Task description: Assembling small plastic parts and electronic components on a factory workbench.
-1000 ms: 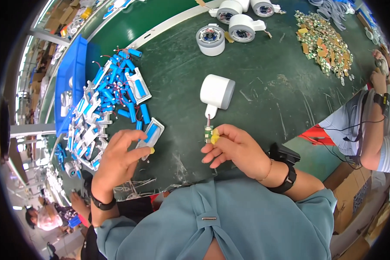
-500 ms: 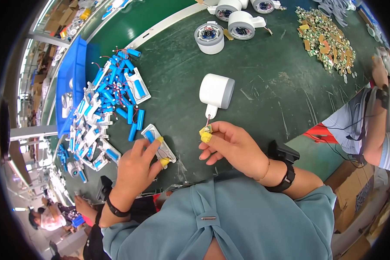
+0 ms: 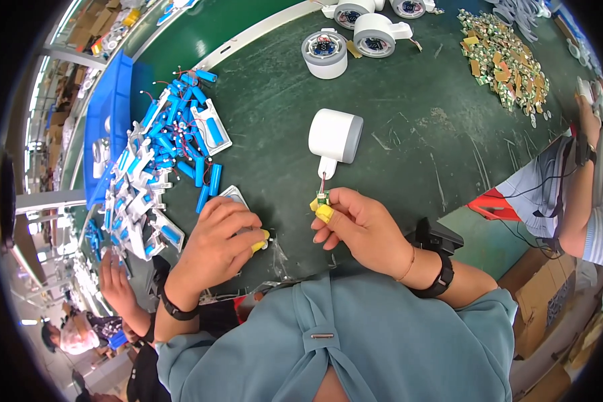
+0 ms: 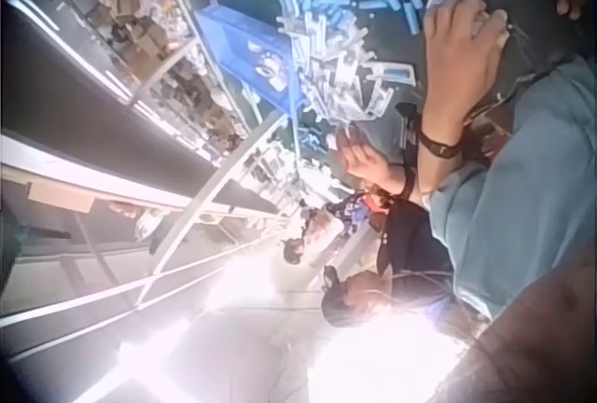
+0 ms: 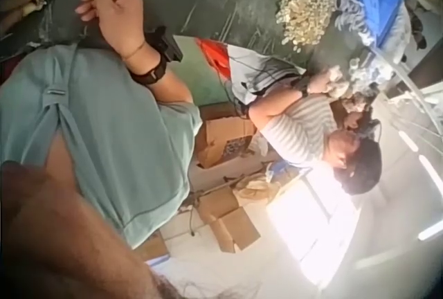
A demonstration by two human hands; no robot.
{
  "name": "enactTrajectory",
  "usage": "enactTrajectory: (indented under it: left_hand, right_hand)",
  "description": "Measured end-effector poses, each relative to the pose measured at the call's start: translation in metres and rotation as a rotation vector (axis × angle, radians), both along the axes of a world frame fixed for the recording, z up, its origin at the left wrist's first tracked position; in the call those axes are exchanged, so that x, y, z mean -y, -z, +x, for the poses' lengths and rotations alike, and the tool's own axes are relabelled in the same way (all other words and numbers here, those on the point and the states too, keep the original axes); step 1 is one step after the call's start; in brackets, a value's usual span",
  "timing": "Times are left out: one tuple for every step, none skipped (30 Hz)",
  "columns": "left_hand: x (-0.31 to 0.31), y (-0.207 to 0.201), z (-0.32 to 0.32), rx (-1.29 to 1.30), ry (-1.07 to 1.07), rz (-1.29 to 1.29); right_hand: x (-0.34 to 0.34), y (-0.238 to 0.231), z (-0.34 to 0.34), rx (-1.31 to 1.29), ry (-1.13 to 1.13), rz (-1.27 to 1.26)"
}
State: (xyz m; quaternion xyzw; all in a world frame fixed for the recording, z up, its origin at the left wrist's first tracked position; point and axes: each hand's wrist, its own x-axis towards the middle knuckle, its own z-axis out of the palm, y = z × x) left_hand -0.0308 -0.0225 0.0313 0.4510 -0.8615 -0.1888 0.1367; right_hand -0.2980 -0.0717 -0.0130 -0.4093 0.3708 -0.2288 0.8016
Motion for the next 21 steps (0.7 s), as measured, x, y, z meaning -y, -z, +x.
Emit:
enactTrajectory:
  left_hand:
    - [0.001, 0.001, 0.000, -0.002, 0.000, -0.003]
    - [0.003, 0.003, -0.001, -0.007, 0.015, -0.006]
    - [0.004, 0.005, -0.003, -0.011, 0.031, -0.010]
    - [0.004, 0.007, -0.004, -0.016, 0.035, -0.012]
    - [0.003, 0.010, -0.007, -0.063, -0.009, -0.016]
    - [0.002, 0.013, -0.010, -0.110, -0.052, -0.018]
    - [0.001, 0.017, -0.013, -0.116, -0.050, -0.020]
    - [0.000, 0.020, -0.016, -0.189, -0.112, -0.002]
    - [-0.001, 0.023, -0.019, -0.261, -0.175, 0.017]
    - [-0.002, 0.026, -0.023, -0.264, -0.175, 0.018]
    - [-0.002, 0.030, -0.027, -0.317, -0.209, 0.016]
    - [-0.002, 0.033, -0.031, -0.370, -0.243, 0.015]
    - [0.000, 0.032, -0.034, -0.409, -0.248, 0.015]
    - [0.000, 0.032, -0.037, -0.411, -0.249, 0.016]
    - [0.001, 0.031, -0.039, -0.405, -0.248, 0.029]
    - [0.001, 0.032, -0.040, -0.399, -0.245, 0.042]
    - [0.001, 0.032, -0.041, -0.400, -0.244, 0.043]
    - [0.001, 0.032, -0.041, -0.407, -0.249, 0.045]
    - [0.000, 0.032, -0.041, -0.413, -0.254, 0.047]
    - [0.000, 0.032, -0.041, -0.415, -0.252, 0.047]
    - [0.000, 0.032, -0.041, -0.414, -0.254, 0.052]
  right_hand:
    - [-0.001, 0.000, 0.001, -0.002, 0.000, -0.003]
    - [-0.002, 0.001, 0.002, 0.001, 0.000, -0.004]
    - [-0.002, 0.001, 0.002, 0.004, 0.000, -0.005]
    - [-0.003, 0.001, 0.003, -0.001, 0.005, -0.008]
    - [-0.003, 0.001, 0.004, -0.007, -0.061, -0.005]
    - [-0.003, 0.000, 0.005, -0.014, -0.127, -0.001]
    - [-0.002, -0.002, 0.007, -0.037, -0.149, 0.003]
    - [-0.003, -0.003, 0.008, -0.040, -0.148, 0.003]
    - [-0.003, -0.004, 0.010, -0.066, -0.180, -0.044]
    - [-0.004, -0.004, 0.011, -0.092, -0.213, -0.092]
    - [-0.004, -0.004, 0.012, -0.117, -0.218, -0.144]
    - [-0.004, -0.004, 0.012, -0.120, -0.218, -0.142]
    - [-0.005, -0.004, 0.013, -0.128, -0.222, -0.173]
    - [-0.005, -0.004, 0.012, -0.135, -0.227, -0.205]
    - [-0.005, -0.004, 0.013, -0.137, -0.228, -0.204]
    - [-0.005, -0.004, 0.013, -0.127, -0.210, -0.192]
    - [-0.005, -0.004, 0.013, -0.117, -0.191, -0.181]
    - [-0.005, -0.003, 0.013, -0.118, -0.190, -0.180]
    - [-0.005, -0.003, 0.013, -0.112, -0.198, -0.174]
    - [-0.005, -0.002, 0.013, -0.106, -0.205, -0.169]
    - [-0.005, -0.003, 0.013, -0.107, -0.204, -0.169]
